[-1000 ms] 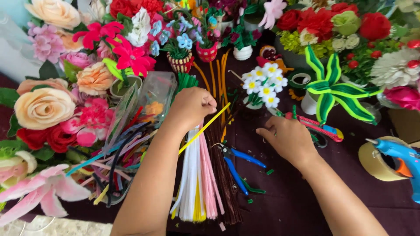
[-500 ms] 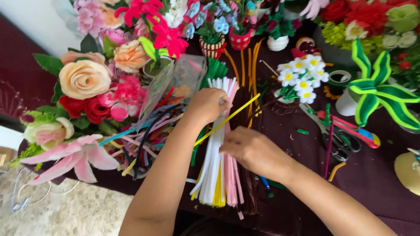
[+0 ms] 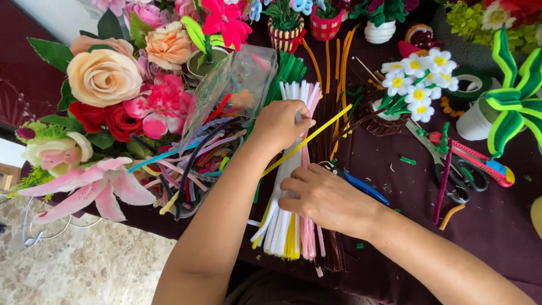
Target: Assembling artificial flowers using pipe cleaners, glue gun, and decorative flower heads.
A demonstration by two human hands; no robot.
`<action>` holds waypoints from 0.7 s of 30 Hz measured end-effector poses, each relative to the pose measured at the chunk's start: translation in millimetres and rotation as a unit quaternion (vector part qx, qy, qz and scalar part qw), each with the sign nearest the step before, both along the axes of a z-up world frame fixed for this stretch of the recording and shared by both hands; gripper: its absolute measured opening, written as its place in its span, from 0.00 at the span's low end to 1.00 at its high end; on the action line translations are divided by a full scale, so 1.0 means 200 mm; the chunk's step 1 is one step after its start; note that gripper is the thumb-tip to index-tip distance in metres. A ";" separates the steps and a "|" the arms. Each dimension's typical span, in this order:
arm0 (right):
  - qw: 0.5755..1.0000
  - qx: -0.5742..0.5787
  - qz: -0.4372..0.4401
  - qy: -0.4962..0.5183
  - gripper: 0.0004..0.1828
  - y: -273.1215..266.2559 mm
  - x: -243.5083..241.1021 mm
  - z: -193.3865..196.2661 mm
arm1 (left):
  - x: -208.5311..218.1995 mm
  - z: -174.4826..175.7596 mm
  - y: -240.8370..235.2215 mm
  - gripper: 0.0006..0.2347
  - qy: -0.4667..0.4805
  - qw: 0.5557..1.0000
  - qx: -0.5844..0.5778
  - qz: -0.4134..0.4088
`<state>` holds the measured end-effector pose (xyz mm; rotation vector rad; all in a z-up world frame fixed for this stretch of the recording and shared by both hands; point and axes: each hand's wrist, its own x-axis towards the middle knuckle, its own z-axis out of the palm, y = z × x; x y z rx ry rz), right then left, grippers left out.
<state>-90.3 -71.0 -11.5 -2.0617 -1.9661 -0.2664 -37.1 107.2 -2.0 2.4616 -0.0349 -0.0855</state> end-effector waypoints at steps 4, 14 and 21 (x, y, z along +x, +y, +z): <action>1.000 0.002 0.011 -0.020 0.07 0.00 -0.03 -0.02 | 0.01 -0.03 0.00 0.07 -0.002 1.000 0.003 0.001; 0.999 0.000 -0.002 0.044 0.07 -0.02 -0.02 0.06 | 0.01 -0.01 -0.02 0.06 0.009 1.000 0.000 0.007; 0.996 0.080 0.020 0.041 0.08 -0.11 -0.01 0.06 | 0.04 -0.07 -0.02 0.05 -0.014 1.000 0.012 0.001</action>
